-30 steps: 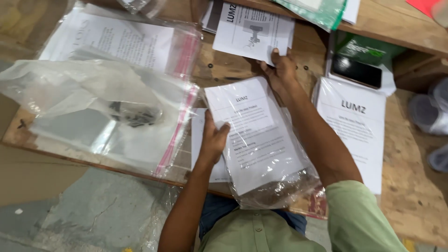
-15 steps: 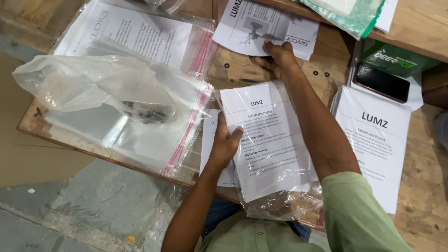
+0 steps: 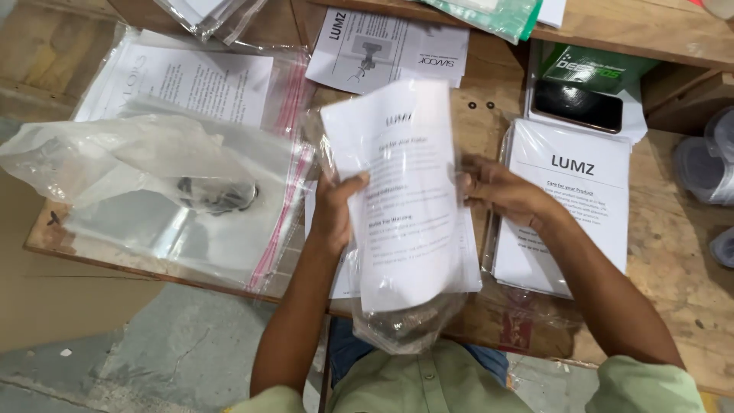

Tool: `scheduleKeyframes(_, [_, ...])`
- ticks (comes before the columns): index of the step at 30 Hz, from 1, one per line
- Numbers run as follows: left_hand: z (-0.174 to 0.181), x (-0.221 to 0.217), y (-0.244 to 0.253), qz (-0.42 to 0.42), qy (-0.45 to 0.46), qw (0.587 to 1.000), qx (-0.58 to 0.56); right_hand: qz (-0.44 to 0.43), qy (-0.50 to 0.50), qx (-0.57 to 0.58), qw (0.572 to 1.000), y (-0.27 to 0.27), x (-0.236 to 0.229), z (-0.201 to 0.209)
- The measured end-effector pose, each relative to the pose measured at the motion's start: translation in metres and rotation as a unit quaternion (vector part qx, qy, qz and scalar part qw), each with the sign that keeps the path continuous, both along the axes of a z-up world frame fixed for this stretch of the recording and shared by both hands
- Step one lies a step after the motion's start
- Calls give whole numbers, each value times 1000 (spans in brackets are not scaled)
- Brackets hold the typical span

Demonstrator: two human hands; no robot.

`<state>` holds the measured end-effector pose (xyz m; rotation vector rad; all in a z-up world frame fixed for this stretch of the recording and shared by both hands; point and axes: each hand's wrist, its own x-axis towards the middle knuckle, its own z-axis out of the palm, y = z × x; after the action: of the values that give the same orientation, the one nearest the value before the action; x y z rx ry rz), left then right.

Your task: The person stands at a workbench flipping through printed instruction sheets for a LUMZ product, turning pages and reading the assembly and care instructions. They also handle plastic bags containing parts and move small hardware pieces on the bench while referring to the papers.

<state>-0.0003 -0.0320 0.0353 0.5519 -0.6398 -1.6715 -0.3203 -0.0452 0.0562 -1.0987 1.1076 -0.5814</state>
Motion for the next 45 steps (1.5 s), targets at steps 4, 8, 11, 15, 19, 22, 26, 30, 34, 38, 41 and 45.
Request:
scheduleKeyframes(4, [23,-15,-41,-10,-45,998,-40,-57,-120,88,987,10,5,22])
scheduleKeyframes(8, [6,-33,-82,-48,-110,992,25,-157,-37,45,986,0,-5,26])
scheduleKeyframes(11, [-1,-44,-101,-66,-142,987,37,-208,8,5,978,-22,-13,18])
scheduleKeyframes(15, [21,-56,-118,-59,-153,986,27,-266,8,-73,961,-76,-32,3])
scheduleKeyframes(19, [47,-54,-114,-48,-191,979,58,-286,-84,-105,949,-148,-45,-11])
scheduleKeyframes(22, [27,-49,-109,-34,-242,965,94,-324,-100,-83,937,-198,-60,-37])
scheduleKeyframes(26, [-34,-32,-94,-5,-272,961,42,-289,103,-134,942,-225,-71,-66])
scheduleKeyframes(30, [-33,-38,-75,22,-371,925,-76,-232,262,-293,890,-208,-78,-55])
scheduleKeyframes(34, [6,-54,-40,-2,-452,880,-144,-205,329,-294,874,-128,-82,2])
scheduleKeyframes(38, [43,-77,7,-54,-545,815,-190,-184,357,-316,860,-21,-106,35])
scheduleKeyframes(41, [42,-106,27,-125,-529,814,-203,-236,399,-266,845,69,-128,43])
scheduleKeyframes(45, [13,-163,33,-194,-507,807,-233,-295,410,-144,851,161,-132,32])
